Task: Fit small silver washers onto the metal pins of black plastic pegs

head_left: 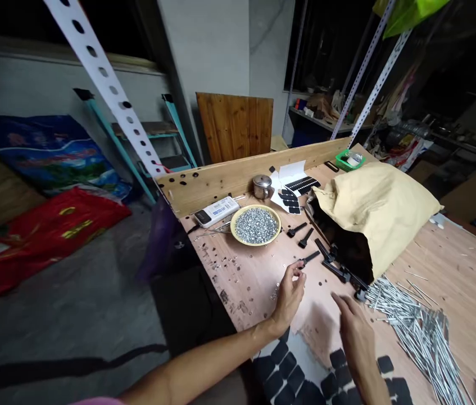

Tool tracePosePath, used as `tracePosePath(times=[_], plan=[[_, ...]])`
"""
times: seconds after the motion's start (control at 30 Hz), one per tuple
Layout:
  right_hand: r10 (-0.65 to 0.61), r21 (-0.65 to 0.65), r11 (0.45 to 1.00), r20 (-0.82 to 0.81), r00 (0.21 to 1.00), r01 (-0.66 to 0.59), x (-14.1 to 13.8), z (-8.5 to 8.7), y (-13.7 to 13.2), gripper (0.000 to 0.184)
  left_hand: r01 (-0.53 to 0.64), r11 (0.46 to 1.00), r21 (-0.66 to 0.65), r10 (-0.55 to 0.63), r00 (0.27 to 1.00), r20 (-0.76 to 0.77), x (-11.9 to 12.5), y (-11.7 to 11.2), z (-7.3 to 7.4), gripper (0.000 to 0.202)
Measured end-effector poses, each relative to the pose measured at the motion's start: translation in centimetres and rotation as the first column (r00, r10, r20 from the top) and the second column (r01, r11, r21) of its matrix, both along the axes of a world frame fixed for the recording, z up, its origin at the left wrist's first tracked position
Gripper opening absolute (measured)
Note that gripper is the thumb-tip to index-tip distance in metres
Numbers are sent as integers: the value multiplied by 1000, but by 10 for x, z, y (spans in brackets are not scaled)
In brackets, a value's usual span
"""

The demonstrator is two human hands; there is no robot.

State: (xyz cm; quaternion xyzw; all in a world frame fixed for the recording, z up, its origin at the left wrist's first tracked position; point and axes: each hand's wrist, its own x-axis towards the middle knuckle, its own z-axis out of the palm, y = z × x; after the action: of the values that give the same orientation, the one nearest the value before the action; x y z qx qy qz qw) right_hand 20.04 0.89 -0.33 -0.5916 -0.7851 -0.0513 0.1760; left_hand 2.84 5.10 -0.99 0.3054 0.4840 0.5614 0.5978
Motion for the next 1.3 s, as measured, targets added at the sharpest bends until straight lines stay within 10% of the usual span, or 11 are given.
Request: tracePosePath(times=[0.2,0.5,0.77,0.97,1.07,1.3], plan=[[133,6,991,46,990,-134,-64,-12,116,29,190,978,-80,-179,974,136,-3,-6,-19,43],[135,-62,986,-255,958,-155,-27,-15,74,29,63,998,-2,-62,995,76,20,31,-10,29],[-353,-8,935,-113,929,355,-13,-27,74,30,145,984,-105,-121,972,200,31,37,-25,45],[-126,24,988,-433,893,151,-29,-16,65,25,331,937,-111,-260,873,412,31,40,-22,50],[-7,-42,999,-472,881,-14,-34,-14,77,28,352,929,-118,-237,806,542,28,44,-18,55],[-130,-32,991,-162,978,127,-35,-19,154,27,199,966,-164,-102,878,468,24,45,-17,61]])
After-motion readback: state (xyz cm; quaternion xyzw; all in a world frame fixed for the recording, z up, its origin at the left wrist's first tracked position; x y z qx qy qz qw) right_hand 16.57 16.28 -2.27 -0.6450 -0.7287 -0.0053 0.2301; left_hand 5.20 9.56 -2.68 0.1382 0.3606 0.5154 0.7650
